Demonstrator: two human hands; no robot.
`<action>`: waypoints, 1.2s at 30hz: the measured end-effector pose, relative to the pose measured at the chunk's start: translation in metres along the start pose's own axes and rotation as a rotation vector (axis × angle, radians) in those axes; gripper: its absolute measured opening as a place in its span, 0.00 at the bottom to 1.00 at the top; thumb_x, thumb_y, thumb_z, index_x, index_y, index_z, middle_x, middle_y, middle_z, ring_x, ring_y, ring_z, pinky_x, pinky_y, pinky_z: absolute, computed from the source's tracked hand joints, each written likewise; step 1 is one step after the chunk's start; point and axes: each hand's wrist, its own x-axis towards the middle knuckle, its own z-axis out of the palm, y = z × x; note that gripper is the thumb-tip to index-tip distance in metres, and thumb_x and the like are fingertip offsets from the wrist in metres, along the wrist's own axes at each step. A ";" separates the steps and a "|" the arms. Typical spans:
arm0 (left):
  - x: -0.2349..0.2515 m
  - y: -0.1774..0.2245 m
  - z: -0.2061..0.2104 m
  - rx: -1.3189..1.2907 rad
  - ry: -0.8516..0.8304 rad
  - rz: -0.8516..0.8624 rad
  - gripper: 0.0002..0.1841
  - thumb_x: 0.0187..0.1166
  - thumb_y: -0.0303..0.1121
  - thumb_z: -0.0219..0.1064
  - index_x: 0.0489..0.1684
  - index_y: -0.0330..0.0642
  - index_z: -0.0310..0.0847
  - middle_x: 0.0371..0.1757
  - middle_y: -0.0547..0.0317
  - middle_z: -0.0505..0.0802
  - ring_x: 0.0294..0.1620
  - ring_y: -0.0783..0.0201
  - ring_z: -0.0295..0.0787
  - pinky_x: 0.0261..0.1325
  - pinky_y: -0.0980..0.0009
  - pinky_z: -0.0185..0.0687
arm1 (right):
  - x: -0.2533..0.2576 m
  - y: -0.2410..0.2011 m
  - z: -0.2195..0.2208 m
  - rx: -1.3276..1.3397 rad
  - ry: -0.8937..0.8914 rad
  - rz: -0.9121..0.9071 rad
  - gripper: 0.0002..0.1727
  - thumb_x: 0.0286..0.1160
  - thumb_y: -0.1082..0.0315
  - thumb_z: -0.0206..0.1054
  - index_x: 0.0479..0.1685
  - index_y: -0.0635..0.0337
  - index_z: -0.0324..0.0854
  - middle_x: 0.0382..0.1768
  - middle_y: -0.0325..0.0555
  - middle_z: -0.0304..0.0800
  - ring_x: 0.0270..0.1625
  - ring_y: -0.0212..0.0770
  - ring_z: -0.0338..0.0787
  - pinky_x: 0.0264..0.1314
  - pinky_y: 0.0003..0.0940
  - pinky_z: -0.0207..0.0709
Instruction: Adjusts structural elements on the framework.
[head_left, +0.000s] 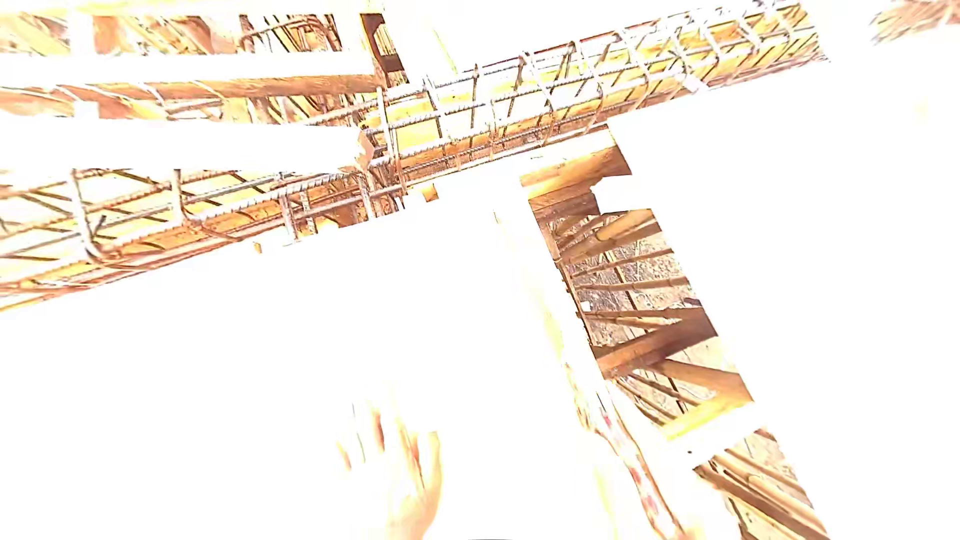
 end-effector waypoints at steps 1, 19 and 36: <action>0.000 -0.001 -0.001 0.007 -0.002 0.004 0.45 0.79 0.63 0.35 0.86 0.38 0.68 0.88 0.30 0.67 0.89 0.31 0.59 0.84 0.29 0.47 | 0.014 0.008 0.017 -0.022 0.061 -0.038 0.22 0.76 0.71 0.66 0.67 0.73 0.83 0.57 0.51 0.95 0.58 0.34 0.94 0.62 0.29 0.89; -0.026 0.031 -0.012 -0.026 -0.042 -0.014 0.38 0.81 0.61 0.43 0.74 0.41 0.81 0.83 0.28 0.73 0.86 0.26 0.62 0.80 0.32 0.58 | 0.004 0.012 0.014 0.070 0.069 -0.038 0.23 0.79 0.70 0.64 0.72 0.69 0.80 0.63 0.47 0.93 0.62 0.34 0.93 0.65 0.31 0.89; -0.047 0.046 0.027 -0.010 0.047 0.020 0.43 0.77 0.68 0.38 0.85 0.52 0.72 0.84 0.31 0.74 0.87 0.27 0.60 0.81 0.31 0.53 | 0.074 0.019 0.060 0.039 0.089 0.009 0.22 0.84 0.60 0.63 0.73 0.54 0.84 0.59 0.38 0.95 0.57 0.29 0.93 0.62 0.36 0.88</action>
